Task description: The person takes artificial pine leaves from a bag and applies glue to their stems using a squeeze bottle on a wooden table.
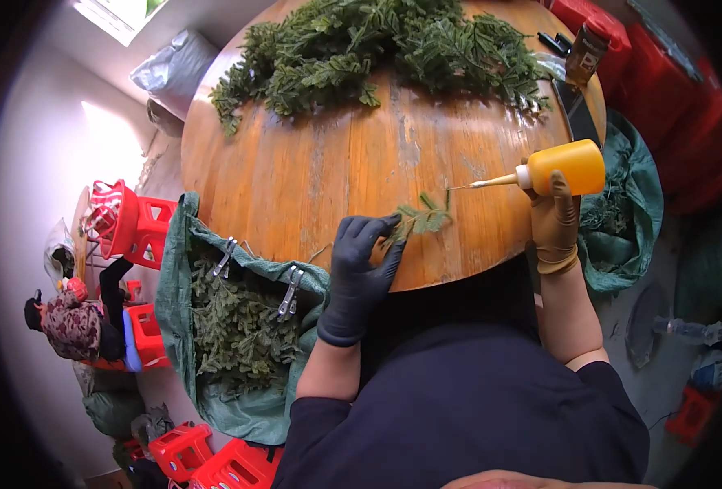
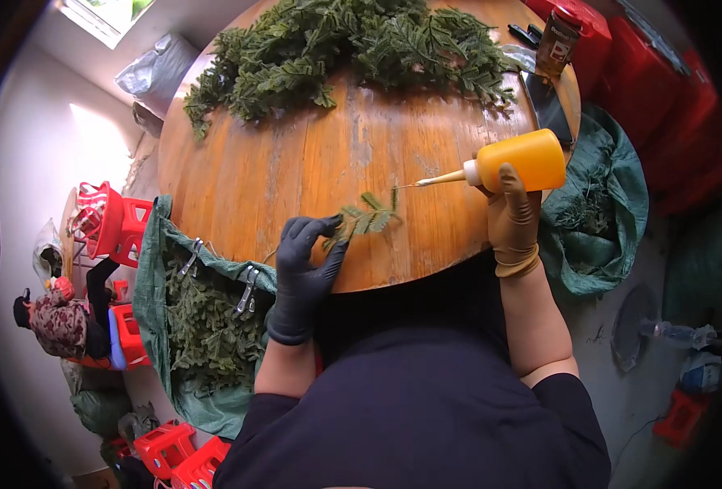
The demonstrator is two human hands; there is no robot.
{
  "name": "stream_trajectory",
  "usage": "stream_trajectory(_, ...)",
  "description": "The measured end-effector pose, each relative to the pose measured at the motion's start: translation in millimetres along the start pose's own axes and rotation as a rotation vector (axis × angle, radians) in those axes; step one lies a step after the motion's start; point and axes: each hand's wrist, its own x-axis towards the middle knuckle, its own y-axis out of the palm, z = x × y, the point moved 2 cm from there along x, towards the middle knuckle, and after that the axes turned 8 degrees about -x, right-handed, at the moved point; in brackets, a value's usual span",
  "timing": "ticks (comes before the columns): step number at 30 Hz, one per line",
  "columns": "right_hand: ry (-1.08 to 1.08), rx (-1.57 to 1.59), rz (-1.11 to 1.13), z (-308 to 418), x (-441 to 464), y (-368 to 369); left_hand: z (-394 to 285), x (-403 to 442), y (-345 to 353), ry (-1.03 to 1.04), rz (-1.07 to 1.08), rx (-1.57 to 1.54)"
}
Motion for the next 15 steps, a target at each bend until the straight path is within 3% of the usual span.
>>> stream_trajectory(3,0.021,0.103,-0.02,1,8,-12,-18,-21,-58,0.044,-0.248,0.185)
stream_trajectory(7,0.059,0.192,-0.029,1,13,-15,0,-83,-161,-0.182,-0.602,0.368)
stream_trajectory(8,0.077,0.218,-0.035,2,14,-14,2,-97,-181,-0.171,-0.6,0.387)
stream_trajectory(10,0.087,0.265,-0.038,2,14,-16,4,-113,-208,-0.38,-0.406,1.023)
stream_trajectory(12,0.104,0.288,-0.025,3,14,-16,7,-107,-213,-0.383,-0.416,1.062)
stream_trajectory(15,0.134,0.315,-0.023,0,14,-20,3,-45,-177,-0.12,-0.322,0.793)
